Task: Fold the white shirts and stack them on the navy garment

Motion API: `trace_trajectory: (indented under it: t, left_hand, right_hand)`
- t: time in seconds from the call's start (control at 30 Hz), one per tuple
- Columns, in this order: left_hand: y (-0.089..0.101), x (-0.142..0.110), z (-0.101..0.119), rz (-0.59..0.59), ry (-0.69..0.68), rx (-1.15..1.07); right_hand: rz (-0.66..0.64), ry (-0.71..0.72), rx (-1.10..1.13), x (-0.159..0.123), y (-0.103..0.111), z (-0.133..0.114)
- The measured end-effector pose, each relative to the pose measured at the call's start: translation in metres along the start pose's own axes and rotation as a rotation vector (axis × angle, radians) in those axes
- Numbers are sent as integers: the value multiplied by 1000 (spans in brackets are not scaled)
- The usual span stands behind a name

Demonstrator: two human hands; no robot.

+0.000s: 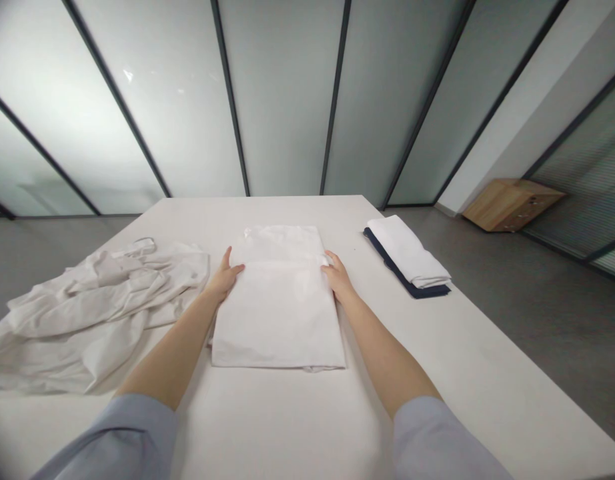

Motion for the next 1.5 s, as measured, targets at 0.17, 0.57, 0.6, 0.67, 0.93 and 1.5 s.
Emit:
trace_trajectory:
  t: [0.17,0.57,0.6,0.67,0.93,1.5]
  left_hand:
    - [2,-7,4,-223,66,-48]
    - [12,-3,3,-364,-32,413]
    - [12,0,4,-334,-63,522]
    - [11,2,10,-275,-109,735]
    - [23,-23,92,-175,-423,1170]
    - [22,3,177,156,-458,1246]
  right_hand:
    - [-120,-42,81,-4,2,-4]
    - [-152,-52,-351,1,5,-4]
    - [-134,-15,-432,3,5,-6]
    - [-99,81,-598,2,5,-14]
    - [-32,489,-931,-27,21,-87]
    - [166,568,-806,14,18,-161]
Point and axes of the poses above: each hand's wrist, its own x-axis towards the middle knuckle, its own y-axis out of the back of the hand, z = x × y, the point moved 3 cm from there along x, towards the middle knuckle, and after that the axes turned 9 degrees about -z, right-handed, at the moved point
